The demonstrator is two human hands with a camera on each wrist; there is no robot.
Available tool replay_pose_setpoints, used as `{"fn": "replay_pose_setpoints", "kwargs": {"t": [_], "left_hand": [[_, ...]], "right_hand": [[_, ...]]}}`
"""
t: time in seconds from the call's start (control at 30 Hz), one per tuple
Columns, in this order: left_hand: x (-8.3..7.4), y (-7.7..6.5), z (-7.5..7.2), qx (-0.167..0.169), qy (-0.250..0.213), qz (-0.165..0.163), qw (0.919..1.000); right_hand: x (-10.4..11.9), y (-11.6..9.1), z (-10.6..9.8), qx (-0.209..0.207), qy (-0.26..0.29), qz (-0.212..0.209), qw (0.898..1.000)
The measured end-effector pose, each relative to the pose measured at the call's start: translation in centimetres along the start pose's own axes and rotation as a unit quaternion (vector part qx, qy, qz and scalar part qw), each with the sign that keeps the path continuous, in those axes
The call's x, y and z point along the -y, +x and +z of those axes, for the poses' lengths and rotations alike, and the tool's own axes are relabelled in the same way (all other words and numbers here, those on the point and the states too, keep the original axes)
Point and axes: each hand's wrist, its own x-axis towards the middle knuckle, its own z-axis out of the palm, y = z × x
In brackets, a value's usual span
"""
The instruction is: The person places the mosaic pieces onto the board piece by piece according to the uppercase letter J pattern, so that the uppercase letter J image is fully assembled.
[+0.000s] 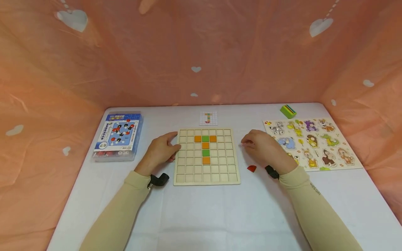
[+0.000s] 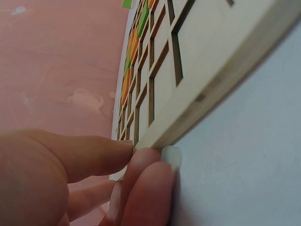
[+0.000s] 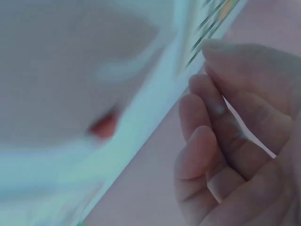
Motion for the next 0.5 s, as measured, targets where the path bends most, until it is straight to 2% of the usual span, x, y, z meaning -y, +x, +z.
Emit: {"fn": "replay_pose_setpoints", "kwargs": {"t": [0.1,0.2,0.5], "left_hand": [[0.0,0.0,-0.1,0.0,0.002,-0.001,1.0],[-0.1,0.0,-0.1,-0.001,0.002,-0.003,1.0],[-0.1,-0.2,0.0,-0.001,0.008,-0.003,1.0]], "right_hand": [[-2.2,-0.6,-1.2,-0.01,-0.016,-0.002,1.0],[-3.6,-1.2,-2.0,-0.004,-0.014,0.008,1.0],[-5.2,-1.5,-1.7,0.013,-0.007,0.026,1.0]]}}
